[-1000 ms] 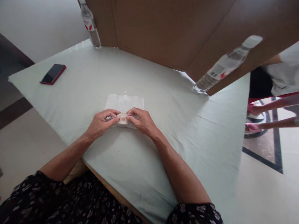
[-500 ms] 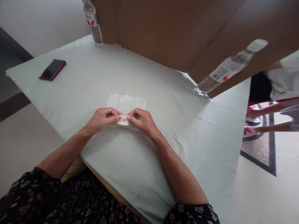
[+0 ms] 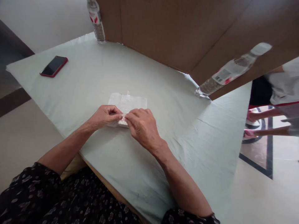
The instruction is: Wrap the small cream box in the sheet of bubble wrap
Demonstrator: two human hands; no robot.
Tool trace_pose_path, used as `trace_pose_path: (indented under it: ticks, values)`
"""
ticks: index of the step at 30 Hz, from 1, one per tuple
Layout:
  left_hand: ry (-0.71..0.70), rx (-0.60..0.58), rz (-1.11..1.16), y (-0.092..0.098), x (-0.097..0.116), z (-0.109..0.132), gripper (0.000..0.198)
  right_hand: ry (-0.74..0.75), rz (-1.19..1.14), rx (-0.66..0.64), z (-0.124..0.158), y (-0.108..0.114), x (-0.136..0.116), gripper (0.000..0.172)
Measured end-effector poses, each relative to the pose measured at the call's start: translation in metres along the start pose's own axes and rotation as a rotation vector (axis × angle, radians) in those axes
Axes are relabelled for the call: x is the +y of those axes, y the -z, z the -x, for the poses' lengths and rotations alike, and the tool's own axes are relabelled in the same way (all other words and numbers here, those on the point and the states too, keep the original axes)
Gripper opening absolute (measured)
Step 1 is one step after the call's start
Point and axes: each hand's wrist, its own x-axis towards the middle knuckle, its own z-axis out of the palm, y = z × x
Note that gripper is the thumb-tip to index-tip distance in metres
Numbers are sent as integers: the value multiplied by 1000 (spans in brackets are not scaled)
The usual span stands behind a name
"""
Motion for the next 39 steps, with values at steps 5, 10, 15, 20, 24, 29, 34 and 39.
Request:
trace_pose_path:
  ticks: [5, 10, 15, 20, 24, 29, 34, 39]
  values:
    - [-44, 5, -56, 2, -2, 1, 20, 85, 168, -194, 1, -15, -7, 21]
    - [-63, 67, -120, 17, -2, 16, 38, 97, 227, -207, -1, -19, -7, 20]
    - [34, 118, -228, 30, -13, 24, 33, 96, 256, -196, -2, -23, -6, 19]
    - [64, 249, -298, 40, -30, 32, 42, 106, 280, -196, -3, -26, -7, 20]
    - [254, 153, -105, 51, -27, 40, 61, 125, 332, -188, -4, -27, -7, 21]
    - [502, 60, 133, 49, -8, 35, 40, 148, 370, -188, -7, -28, -10, 21]
    - [542, 24, 246, 31, -5, 25, 32, 146, 363, -192, -10, -29, -11, 18]
    - [579, 17, 197, 17, -1, 16, 20, 150, 356, -193, -11, -29, -11, 15]
